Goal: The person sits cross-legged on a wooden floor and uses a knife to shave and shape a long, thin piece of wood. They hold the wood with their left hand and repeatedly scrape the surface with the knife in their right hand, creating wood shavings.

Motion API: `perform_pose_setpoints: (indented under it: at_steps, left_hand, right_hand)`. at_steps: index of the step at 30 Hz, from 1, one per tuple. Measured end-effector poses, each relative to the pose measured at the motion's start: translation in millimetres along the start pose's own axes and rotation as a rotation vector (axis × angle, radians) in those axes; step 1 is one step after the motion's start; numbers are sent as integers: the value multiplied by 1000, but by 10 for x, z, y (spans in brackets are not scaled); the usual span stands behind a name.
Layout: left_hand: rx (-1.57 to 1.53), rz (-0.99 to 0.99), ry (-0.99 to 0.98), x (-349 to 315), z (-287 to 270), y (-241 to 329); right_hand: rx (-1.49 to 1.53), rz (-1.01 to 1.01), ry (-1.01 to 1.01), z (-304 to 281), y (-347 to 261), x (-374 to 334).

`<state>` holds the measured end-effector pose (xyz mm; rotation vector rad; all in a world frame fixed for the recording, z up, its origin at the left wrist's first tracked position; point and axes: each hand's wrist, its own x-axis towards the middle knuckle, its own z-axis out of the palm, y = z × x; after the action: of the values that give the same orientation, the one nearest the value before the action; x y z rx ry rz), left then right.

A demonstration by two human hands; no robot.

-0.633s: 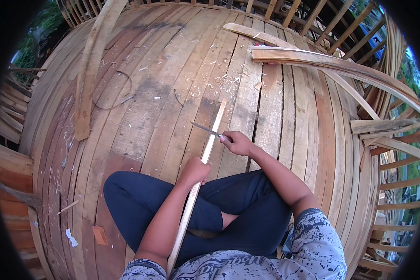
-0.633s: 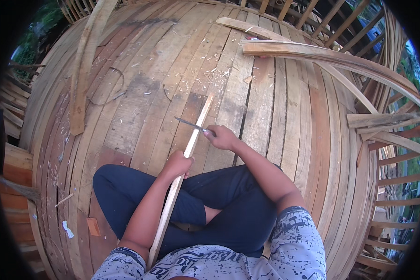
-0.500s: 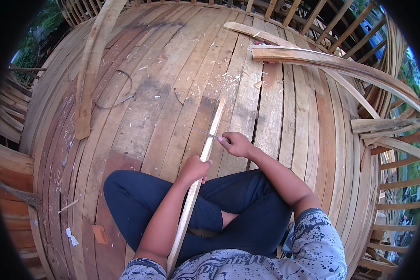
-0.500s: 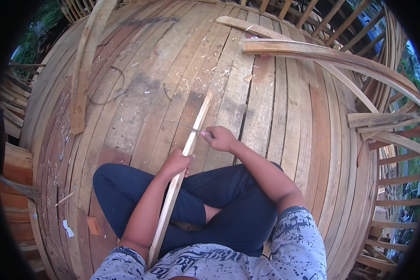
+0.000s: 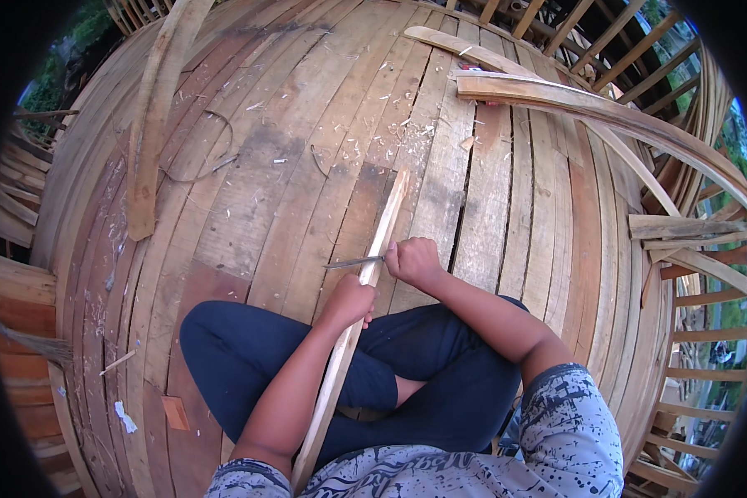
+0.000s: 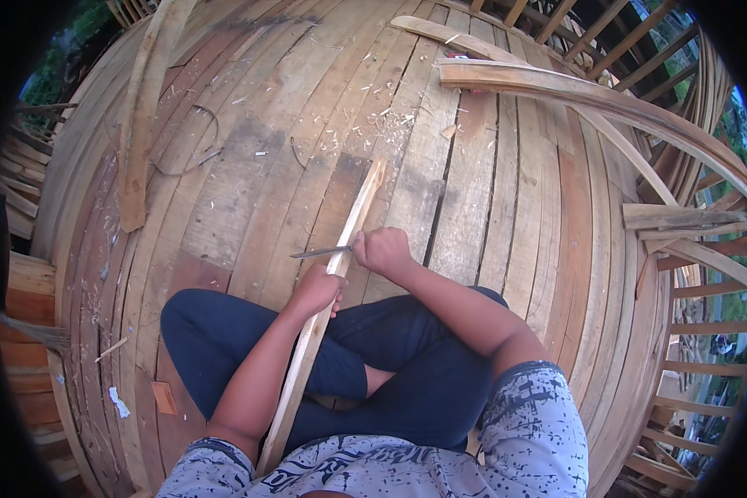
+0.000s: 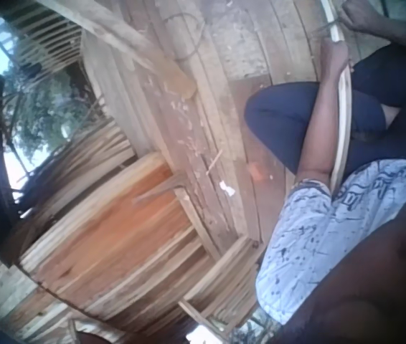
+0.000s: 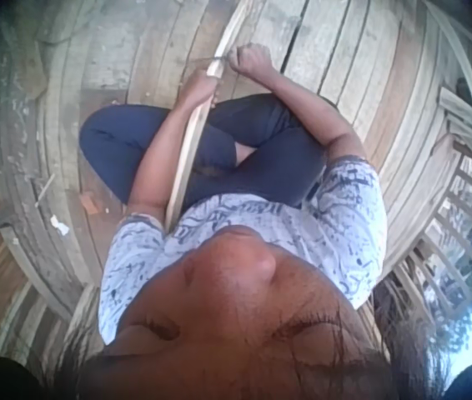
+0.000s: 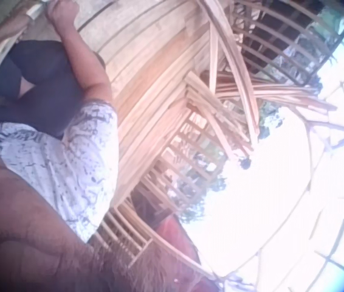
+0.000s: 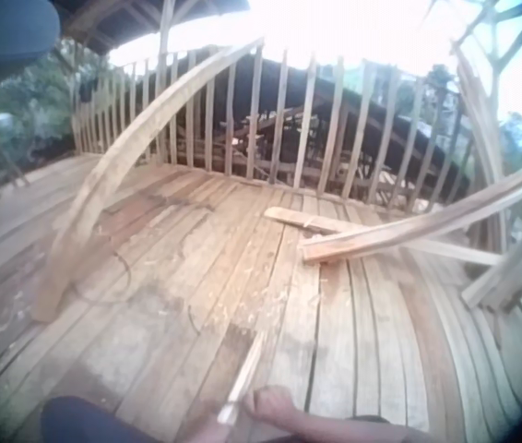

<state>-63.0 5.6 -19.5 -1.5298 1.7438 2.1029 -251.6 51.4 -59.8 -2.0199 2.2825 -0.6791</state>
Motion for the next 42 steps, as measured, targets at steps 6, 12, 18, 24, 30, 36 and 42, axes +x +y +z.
perform_pose_setpoints:
  at_steps: [6,12,18,24,30,36,42]
  left_hand:
    - [32,59,-22,56,-1,-69]
    - [99,78,-36,193,-15,-28]
    - [-54,60,-42,185,20,-51]
    - [-74,67,-63,67,6,-77]
    - [-30,95,-40,31,19,-115]
    - [52,119,-7,114,86,-182]
    - [38,122,-24,216,53,-158]
  right_hand:
    - [-27,-211,123,163,259,79]
    - [-103,-123,169,130,431,203]
    - [-183,-9,118,56,274,99]
    - [-164,-106,28,-138,78,-119]
    - [-169,-210,112,-28,77,-127]
    - [-199,-147,185,101,287,0]
    - [-242,-170,244,118,355,95]
